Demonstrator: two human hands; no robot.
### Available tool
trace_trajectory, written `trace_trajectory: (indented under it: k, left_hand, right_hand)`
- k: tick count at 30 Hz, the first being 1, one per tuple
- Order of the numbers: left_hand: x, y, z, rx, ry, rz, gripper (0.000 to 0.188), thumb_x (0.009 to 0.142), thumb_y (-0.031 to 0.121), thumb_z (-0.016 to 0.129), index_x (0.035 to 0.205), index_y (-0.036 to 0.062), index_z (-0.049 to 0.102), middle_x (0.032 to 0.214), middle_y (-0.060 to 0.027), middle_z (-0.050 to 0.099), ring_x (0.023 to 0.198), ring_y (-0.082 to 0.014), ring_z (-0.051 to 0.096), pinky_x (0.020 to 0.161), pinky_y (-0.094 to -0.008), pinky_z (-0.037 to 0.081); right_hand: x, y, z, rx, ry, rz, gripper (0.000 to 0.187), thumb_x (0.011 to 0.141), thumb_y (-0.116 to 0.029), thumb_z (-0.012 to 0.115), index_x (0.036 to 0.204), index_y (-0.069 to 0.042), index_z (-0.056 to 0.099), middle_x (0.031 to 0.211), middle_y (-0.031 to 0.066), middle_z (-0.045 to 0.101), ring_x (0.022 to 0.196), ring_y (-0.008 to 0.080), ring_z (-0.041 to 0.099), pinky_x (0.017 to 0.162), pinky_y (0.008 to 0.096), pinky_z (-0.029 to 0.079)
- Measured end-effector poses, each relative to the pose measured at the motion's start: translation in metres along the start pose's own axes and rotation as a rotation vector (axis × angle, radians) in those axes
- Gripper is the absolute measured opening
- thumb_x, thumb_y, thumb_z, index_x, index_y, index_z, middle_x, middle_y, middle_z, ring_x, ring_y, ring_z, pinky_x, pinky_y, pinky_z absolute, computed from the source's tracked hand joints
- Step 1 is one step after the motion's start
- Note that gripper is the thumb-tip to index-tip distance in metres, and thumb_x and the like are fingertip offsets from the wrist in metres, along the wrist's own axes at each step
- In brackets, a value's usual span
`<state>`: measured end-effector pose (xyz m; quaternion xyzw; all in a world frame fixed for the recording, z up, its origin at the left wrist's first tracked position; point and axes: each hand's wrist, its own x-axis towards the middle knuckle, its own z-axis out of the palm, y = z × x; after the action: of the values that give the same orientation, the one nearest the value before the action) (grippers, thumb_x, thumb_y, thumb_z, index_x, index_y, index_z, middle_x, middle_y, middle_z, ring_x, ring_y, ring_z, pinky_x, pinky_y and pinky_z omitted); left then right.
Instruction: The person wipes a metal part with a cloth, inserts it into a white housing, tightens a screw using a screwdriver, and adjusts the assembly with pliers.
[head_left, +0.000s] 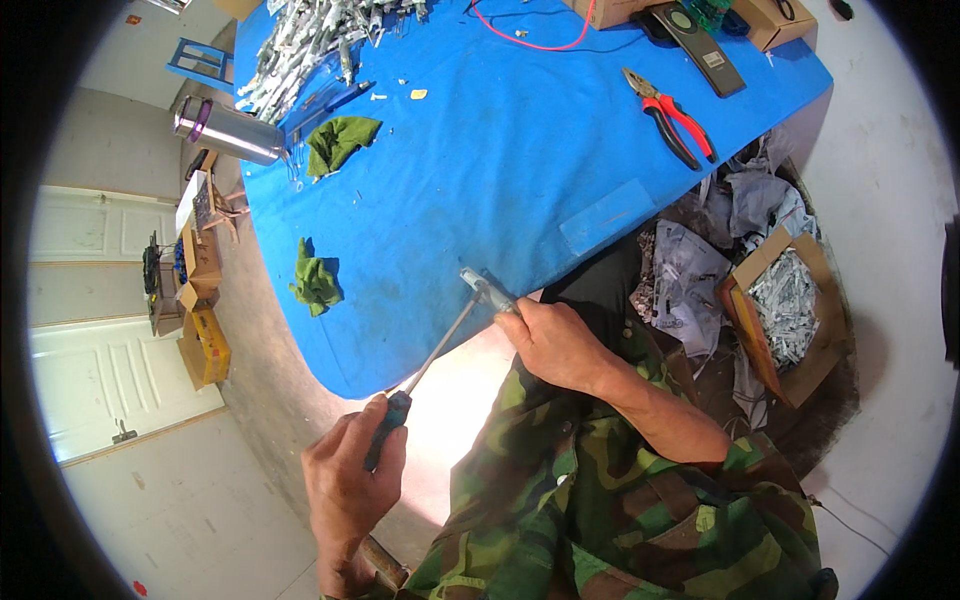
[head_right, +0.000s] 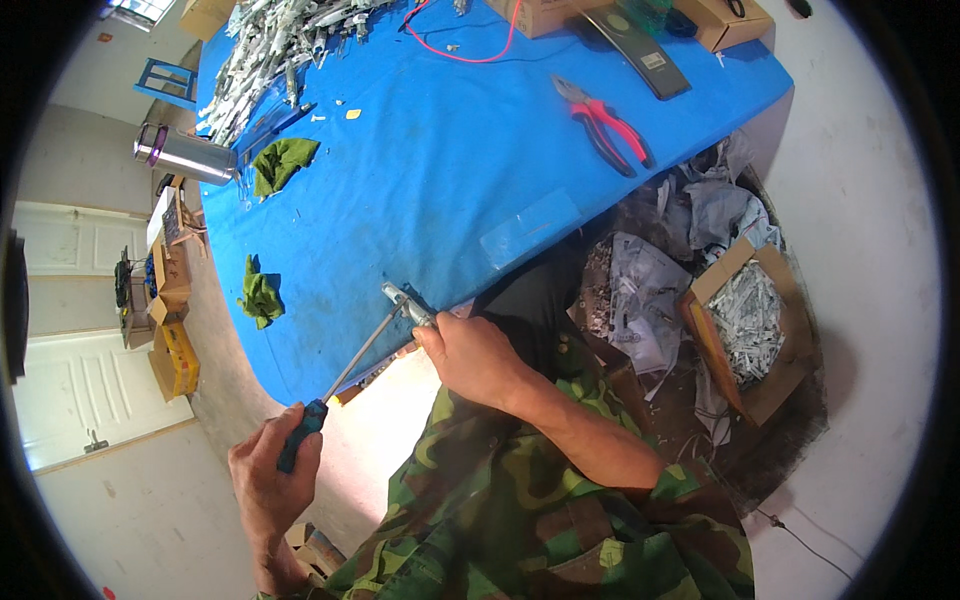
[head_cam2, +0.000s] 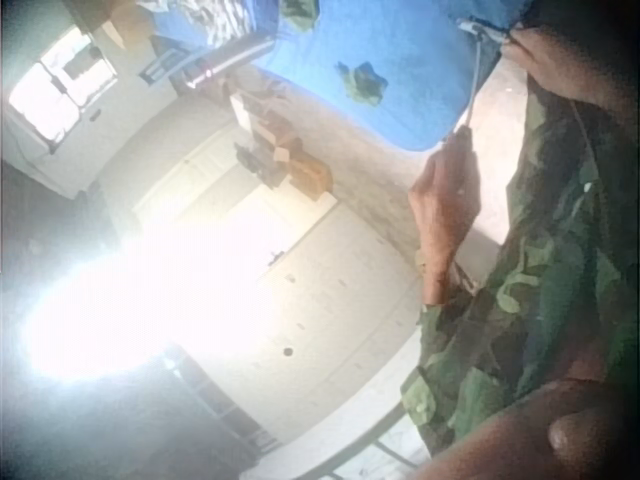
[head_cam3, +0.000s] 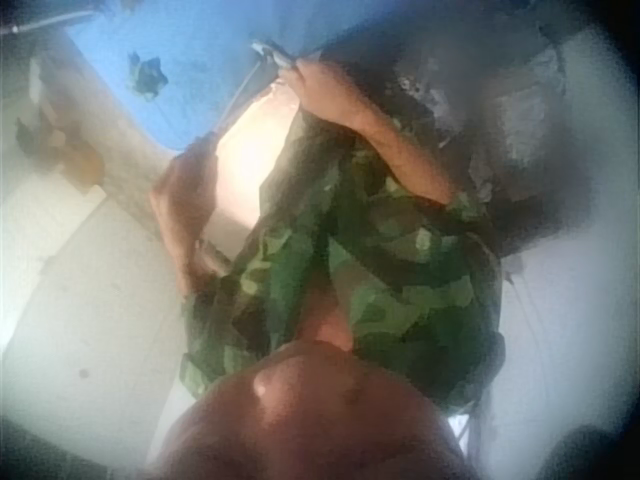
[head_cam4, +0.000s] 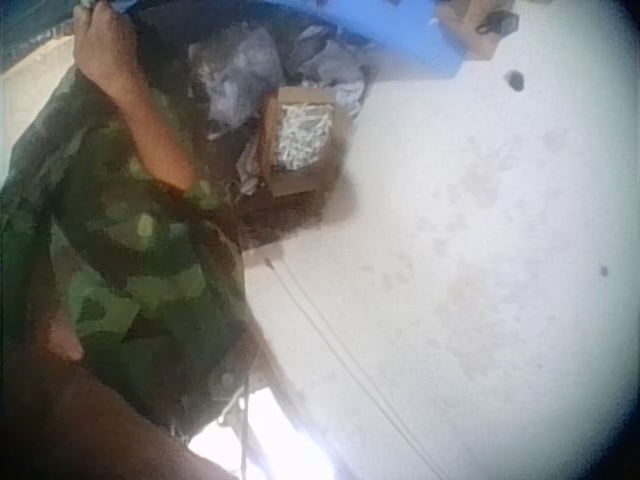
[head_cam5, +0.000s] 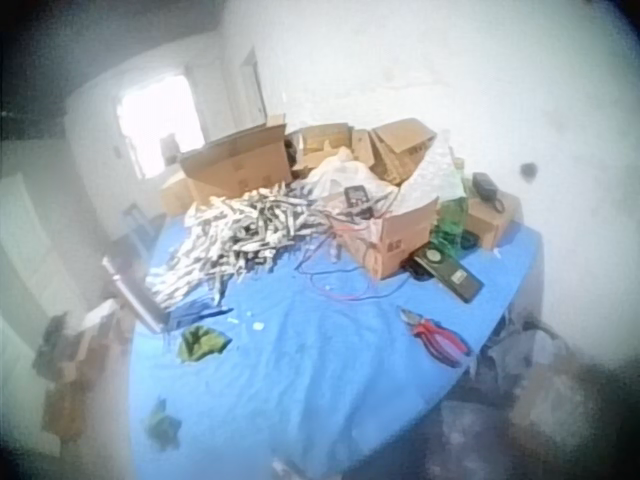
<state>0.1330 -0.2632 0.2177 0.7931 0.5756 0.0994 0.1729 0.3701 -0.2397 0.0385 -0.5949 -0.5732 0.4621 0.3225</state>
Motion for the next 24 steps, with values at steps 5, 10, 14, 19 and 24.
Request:
trace_trajectory:
  k: [5,10,14,19,24]
  left_hand:
    - [0.006,-0.005,-0.007,-0.097,-0.014,-0.12,0.025,0.086,0.005,0.077,0.11,-0.0023,0.074,0.086,-0.0192,0.076,0.072,-0.0261,0.076,0.066,-0.0325,0.058]
    - [0.01,-0.015,-0.011,-0.156,-0.049,-0.187,0.026,0.085,0.006,0.078,0.11,-0.002,0.075,0.086,-0.0207,0.076,0.07,-0.0287,0.076,0.064,-0.0317,0.058]
    - [0.006,-0.011,-0.01,-0.032,0.012,-0.014,0.028,0.085,0.006,0.079,0.112,-0.0008,0.075,0.086,-0.018,0.076,0.068,-0.0283,0.075,0.061,-0.0334,0.058]
    - [0.004,0.01,-0.014,0.134,-0.043,0.053,0.03,0.084,0.003,0.078,0.113,-0.0012,0.074,0.091,-0.0183,0.076,0.073,-0.0296,0.077,0.065,-0.0364,0.06]
    - [-0.003,0.016,-0.01,0.112,-0.063,-0.009,0.031,0.084,0.003,0.078,0.114,-0.0013,0.073,0.089,-0.0189,0.076,0.073,-0.0305,0.077,0.065,-0.0364,0.06]
  right_hand:
    - [0.0,-0.001,0.001,-0.035,0.007,-0.012,0.035,0.104,-0.026,0.059,0.088,0.005,0.061,0.073,0.0316,0.063,0.074,0.0514,0.065,0.064,0.0563,0.051]
    - [-0.001,-0.007,-0.005,-0.087,-0.045,0.037,0.045,0.108,-0.035,0.054,0.089,0.005,0.064,0.078,0.031,0.068,0.078,0.052,0.067,0.073,0.0598,0.052]
    - [-0.001,-0.009,-0.003,-0.147,-0.044,0.048,0.044,0.107,-0.035,0.054,0.091,0.004,0.065,0.078,0.0298,0.069,0.078,0.0504,0.069,0.073,0.0596,0.053]
    - [-0.005,-0.013,-0.001,-0.245,0.019,0.043,0.042,0.107,-0.037,0.056,0.092,0.002,0.064,0.075,0.0256,0.07,0.073,0.0465,0.07,0.068,0.058,0.054]
    - [-0.006,-0.009,0.004,-0.294,0.059,-0.015,0.041,0.107,-0.037,0.056,0.089,-0.001,0.062,0.069,0.0217,0.068,0.067,0.0433,0.07,0.061,0.0554,0.054]
